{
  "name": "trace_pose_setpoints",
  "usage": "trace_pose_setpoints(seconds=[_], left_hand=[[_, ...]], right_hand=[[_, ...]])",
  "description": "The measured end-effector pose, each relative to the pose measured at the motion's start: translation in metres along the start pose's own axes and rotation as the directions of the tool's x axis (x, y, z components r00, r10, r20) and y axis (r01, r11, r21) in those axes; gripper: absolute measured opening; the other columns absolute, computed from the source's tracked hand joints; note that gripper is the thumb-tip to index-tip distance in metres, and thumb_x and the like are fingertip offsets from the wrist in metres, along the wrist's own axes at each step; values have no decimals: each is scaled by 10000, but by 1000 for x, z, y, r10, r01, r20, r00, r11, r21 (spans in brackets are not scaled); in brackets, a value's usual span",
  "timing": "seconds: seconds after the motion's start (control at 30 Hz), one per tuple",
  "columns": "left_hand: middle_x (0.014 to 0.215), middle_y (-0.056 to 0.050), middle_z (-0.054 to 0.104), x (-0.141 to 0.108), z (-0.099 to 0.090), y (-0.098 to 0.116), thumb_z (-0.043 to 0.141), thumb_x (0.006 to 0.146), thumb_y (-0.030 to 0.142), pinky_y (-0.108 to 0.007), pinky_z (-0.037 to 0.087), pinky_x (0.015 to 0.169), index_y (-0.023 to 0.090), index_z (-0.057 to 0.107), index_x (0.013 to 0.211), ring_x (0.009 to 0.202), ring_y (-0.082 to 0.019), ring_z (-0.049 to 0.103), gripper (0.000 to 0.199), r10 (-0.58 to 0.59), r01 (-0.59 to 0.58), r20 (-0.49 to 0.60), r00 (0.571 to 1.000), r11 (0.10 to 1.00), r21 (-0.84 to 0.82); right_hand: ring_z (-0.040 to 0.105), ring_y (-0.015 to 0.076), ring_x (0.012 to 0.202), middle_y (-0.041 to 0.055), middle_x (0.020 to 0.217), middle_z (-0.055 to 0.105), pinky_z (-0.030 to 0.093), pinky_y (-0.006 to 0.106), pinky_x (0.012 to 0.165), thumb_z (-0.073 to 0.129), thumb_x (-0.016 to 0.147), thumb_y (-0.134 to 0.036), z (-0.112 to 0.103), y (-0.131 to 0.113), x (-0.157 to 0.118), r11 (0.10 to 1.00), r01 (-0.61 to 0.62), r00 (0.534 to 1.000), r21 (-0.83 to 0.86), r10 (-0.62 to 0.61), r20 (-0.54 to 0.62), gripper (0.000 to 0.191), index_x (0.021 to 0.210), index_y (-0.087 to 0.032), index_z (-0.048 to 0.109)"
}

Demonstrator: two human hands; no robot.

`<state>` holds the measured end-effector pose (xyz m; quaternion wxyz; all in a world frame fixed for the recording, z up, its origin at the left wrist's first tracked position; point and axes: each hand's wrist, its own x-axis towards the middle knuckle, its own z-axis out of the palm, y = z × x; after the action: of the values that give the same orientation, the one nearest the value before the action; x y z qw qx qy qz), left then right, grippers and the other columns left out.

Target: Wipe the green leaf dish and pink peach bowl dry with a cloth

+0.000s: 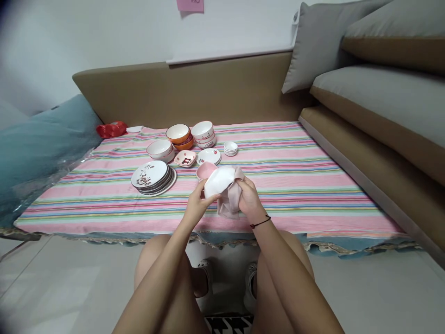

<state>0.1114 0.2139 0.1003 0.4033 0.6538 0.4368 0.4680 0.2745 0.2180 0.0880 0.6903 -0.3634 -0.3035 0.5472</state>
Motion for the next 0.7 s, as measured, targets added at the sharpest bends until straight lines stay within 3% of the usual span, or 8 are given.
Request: trace_pose_setpoints(seconds=[0.23, 0.47, 0.7], left_hand=[[771, -29, 636, 0, 5, 3, 704, 689, 404, -255, 415, 654, 147, 658, 912, 715, -163, 552, 343, -197, 198, 25, 980, 973, -122], [835, -40, 643, 0, 5, 10, 734, 653, 397, -267, 453, 726, 121, 646, 904, 773, -149, 569, 383, -256, 259, 50, 965, 918, -302], [743, -38, 647, 0, 4, 11, 678, 680, 520, -300, 503, 675, 134, 632, 882, 689, -154, 609, 438, -381, 352, 82, 921, 726, -590]], right_hand=[[672, 199, 765, -7, 759, 715, 543, 322, 721, 653, 595, -216, 10, -6, -6, 992, -86, 995, 89, 90, -43, 215, 810, -220, 646], [669, 205, 822, 8, 798, 720, 538, 330, 775, 641, 625, -198, 9, -4, -4, 988, -87, 995, 127, 91, -27, 223, 847, -194, 663], [671, 186, 826, 9, 811, 721, 539, 349, 821, 579, 737, -221, 5, -6, 1, 953, -79, 985, 291, 119, -121, 180, 898, -206, 659]])
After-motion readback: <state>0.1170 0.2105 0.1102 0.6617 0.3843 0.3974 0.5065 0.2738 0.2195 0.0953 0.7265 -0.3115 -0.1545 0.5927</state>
